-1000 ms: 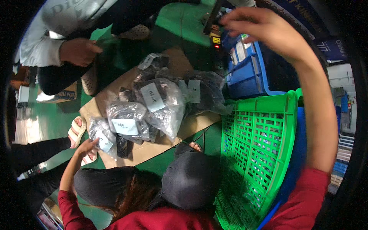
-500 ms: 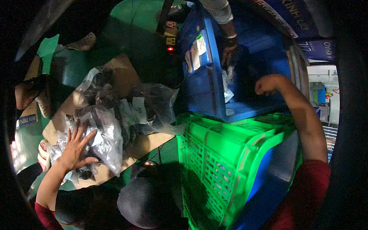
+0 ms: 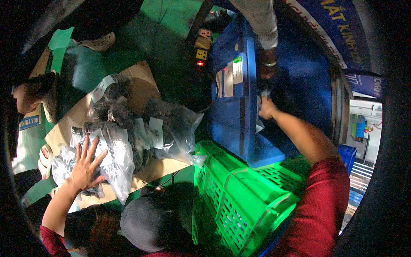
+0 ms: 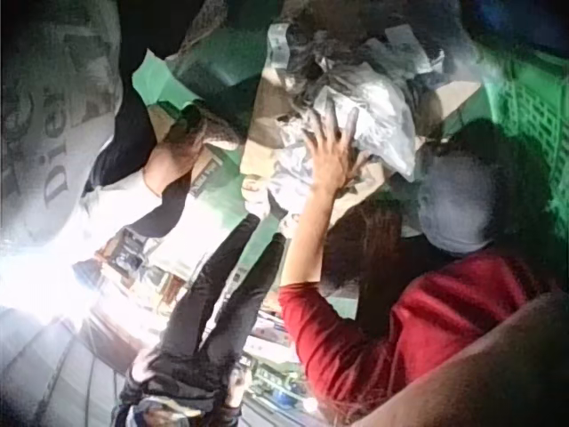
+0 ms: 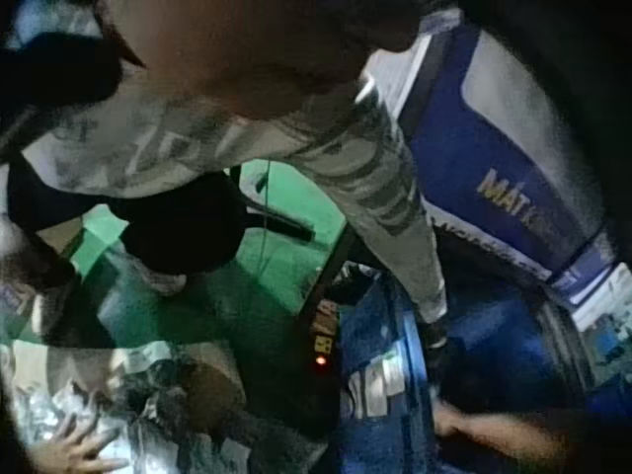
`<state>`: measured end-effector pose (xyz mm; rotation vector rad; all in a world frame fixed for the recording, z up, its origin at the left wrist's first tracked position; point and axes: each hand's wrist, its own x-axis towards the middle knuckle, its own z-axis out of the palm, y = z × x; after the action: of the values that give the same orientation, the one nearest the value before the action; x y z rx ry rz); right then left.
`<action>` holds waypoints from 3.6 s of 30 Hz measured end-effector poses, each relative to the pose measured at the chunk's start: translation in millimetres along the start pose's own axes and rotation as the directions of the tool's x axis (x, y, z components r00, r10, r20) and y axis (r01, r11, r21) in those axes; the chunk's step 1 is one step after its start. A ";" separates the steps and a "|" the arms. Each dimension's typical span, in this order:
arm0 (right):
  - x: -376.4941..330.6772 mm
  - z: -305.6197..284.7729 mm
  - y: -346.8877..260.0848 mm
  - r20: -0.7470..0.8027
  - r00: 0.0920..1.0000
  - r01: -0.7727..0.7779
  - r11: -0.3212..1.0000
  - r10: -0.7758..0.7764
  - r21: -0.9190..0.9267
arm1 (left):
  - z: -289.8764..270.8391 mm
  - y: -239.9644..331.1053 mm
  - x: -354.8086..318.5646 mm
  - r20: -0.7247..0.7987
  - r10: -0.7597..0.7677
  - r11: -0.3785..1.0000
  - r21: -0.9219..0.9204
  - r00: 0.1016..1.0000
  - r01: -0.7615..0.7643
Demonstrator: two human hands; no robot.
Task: The person packs multiple items in plastic bags into a box on the floor, secures the box with tape obtained from a cabinet, and then slides the box under a table.
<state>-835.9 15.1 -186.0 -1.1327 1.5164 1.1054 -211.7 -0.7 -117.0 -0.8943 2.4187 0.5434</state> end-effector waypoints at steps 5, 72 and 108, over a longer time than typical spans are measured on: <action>1.4 16.6 -8.1 -0.051 0.999 -0.006 0.992 0.012 0.125 | 2.4 -0.9 0.2 -0.016 0.001 1.000 -0.019 1.000 -0.001; -418.5 -16.6 -298.2 -0.706 0.428 0.634 0.744 -0.564 -0.210 | -124.6 -21.6 -137.3 0.149 0.258 0.927 -0.318 0.955 -0.201; -136.3 -79.4 59.9 -0.208 0.978 0.084 0.952 -0.023 0.293 | -58.7 83.4 -28.8 -0.258 -0.303 0.945 -0.204 0.917 0.255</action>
<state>-884.5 -30.4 -31.0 -1.0895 1.7328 0.7063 -268.2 41.4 -37.9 -1.4559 2.4570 0.5426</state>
